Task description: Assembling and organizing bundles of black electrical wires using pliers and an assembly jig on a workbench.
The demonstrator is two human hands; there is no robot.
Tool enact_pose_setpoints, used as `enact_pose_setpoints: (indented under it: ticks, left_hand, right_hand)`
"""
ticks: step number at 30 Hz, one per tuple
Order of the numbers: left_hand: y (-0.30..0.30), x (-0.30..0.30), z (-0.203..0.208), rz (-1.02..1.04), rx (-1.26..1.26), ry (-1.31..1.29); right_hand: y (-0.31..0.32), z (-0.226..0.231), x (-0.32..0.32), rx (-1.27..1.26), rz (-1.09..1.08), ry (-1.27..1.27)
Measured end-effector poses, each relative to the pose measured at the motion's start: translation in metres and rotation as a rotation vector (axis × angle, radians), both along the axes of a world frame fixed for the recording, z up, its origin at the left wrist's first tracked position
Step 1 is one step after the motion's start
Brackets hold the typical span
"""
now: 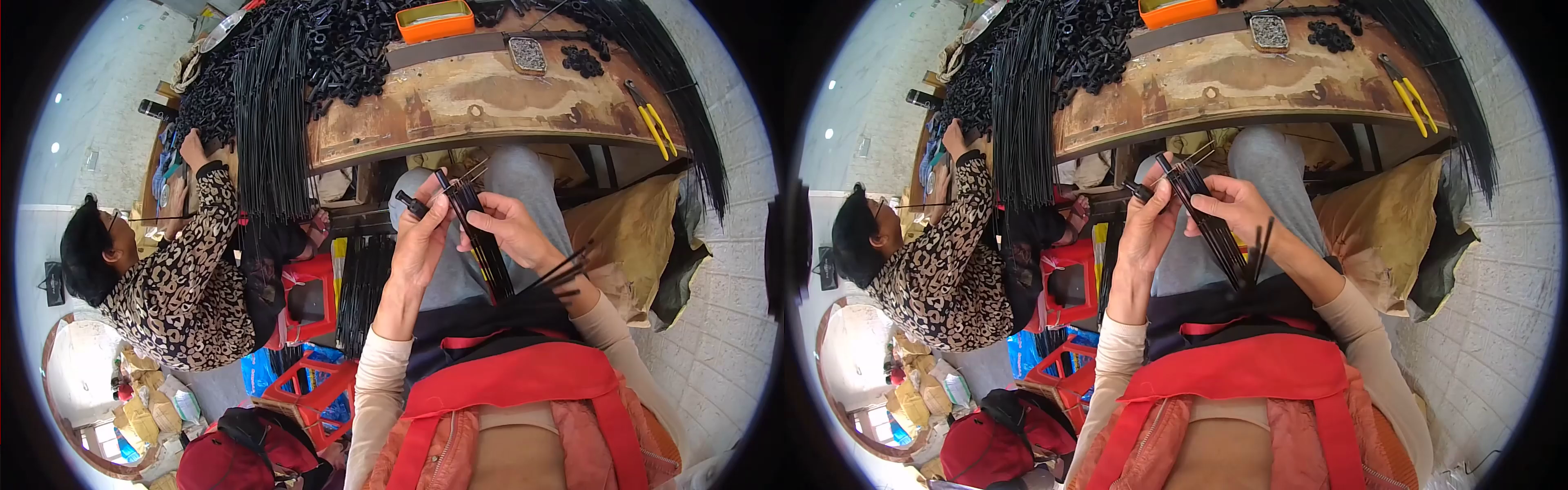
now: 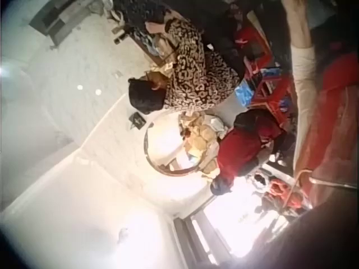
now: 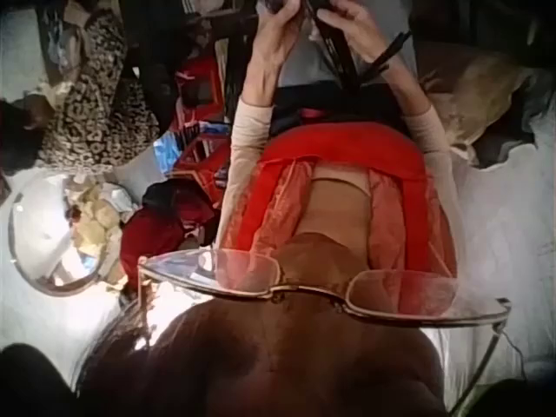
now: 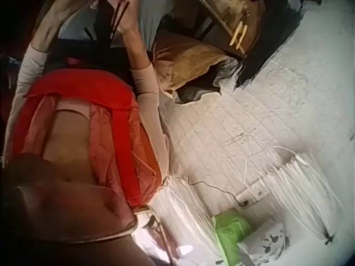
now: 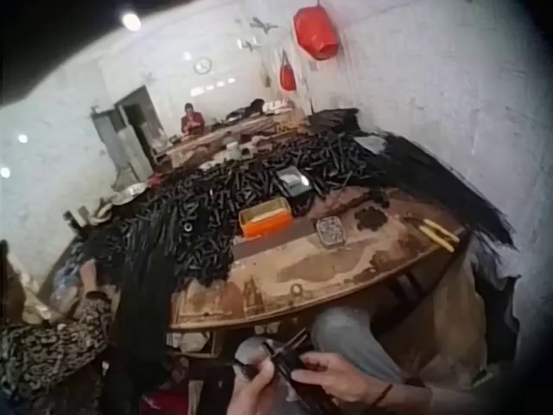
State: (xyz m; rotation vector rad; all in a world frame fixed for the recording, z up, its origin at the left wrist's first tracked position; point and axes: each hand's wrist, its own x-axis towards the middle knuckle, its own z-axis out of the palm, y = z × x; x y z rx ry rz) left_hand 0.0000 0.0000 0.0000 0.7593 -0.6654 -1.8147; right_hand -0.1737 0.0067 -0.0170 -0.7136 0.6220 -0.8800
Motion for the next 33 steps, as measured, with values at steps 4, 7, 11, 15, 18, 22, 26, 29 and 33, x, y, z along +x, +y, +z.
enact_pose_setpoints:
  ticks: [4,7,11,15,18,22,26,29,33]
  left_hand:
    - [0.002,-0.009,-0.016,0.051,0.103,0.043]
    - [0.000,-0.006,-0.019,-0.002,0.139,0.054]
    - [-0.003,0.002,-0.014,-0.049,0.113,0.008]
    - [0.000,0.003,-0.011,-0.067,0.123,0.002]
    - [0.002,0.005,-0.009,-0.130,0.091,0.050]
    - [0.005,-0.001,-0.001,-0.147,0.097,0.088]
    - [0.013,-0.008,0.004,-0.105,0.123,0.062]
    - [0.019,-0.016,0.009,-0.078,0.148,0.035]
    - [0.012,-0.010,0.003,-0.187,0.089,0.069]
  right_hand:
    - [0.003,-0.003,-0.002,0.015,-0.061,0.031]
    - [0.004,0.003,-0.003,0.011,-0.080,0.053]
    - [0.002,0.006,-0.003,0.116,-0.041,-0.070]
    - [0.001,0.007,-0.004,0.110,0.009,-0.096]
    - [0.007,0.014,-0.001,0.064,-0.018,-0.048]
    - [0.008,0.019,-0.003,0.061,-0.023,-0.053]
    - [0.010,0.014,-0.007,0.076,0.013,-0.091]
    - [0.014,0.013,-0.007,0.018,-0.029,-0.057]
    - [0.017,0.014,-0.004,0.021,-0.070,-0.115]
